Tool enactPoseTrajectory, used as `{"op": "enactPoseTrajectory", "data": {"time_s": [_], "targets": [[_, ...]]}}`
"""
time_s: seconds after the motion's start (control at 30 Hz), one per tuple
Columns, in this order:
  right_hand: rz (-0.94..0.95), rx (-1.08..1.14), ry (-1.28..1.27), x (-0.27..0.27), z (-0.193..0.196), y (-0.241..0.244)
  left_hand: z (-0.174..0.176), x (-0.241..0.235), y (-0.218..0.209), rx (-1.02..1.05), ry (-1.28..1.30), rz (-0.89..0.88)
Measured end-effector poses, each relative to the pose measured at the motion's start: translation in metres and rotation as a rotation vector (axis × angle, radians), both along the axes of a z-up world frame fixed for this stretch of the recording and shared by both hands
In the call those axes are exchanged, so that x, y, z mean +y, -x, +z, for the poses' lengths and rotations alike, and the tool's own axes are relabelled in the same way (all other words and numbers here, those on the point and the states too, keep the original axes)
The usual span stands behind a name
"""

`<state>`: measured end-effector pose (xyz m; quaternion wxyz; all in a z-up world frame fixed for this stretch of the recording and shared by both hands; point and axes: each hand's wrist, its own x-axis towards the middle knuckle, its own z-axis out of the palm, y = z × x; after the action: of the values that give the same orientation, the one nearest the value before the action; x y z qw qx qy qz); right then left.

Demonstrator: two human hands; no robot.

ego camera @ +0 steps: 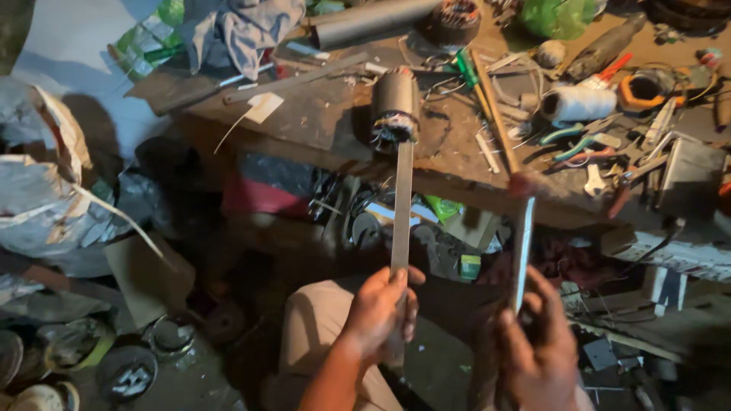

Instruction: The person uses a flat metal bar and a hammer to repeatedly tap the stator of an electrical motor on a cluttered workbench. The person rotates the motor between strikes to work on different sections of the stator.

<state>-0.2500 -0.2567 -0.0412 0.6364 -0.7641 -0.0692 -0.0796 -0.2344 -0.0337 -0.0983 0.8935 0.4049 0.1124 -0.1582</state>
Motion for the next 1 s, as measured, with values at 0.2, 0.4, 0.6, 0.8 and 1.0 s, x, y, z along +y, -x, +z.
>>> {"op": "enactPoseTrajectory", "data": {"time_s": [0.2,0.4,0.6,0.8,1.0], "targets": [[-0.021,0.050,0.069,-0.001,-0.001,-0.001,-0.011,0.013,-0.024,0.002,0.053,0.039],[-0.008,0.099,0.016,0.014,-0.005,0.003,-0.015,0.010,-0.050,-0.040,0.097,0.047],[0.040,0.045,0.084,0.016,-0.007,0.004,-0.014,0.008,-0.052,-0.070,0.148,0.073],[0.030,0.090,0.089,0.013,-0.010,0.002,-0.010,0.016,-0.062,-0.018,0.142,0.092],[0.030,0.087,0.128,0.013,-0.010,0.001,-0.003,0.016,-0.070,-0.001,0.227,0.110]]}}
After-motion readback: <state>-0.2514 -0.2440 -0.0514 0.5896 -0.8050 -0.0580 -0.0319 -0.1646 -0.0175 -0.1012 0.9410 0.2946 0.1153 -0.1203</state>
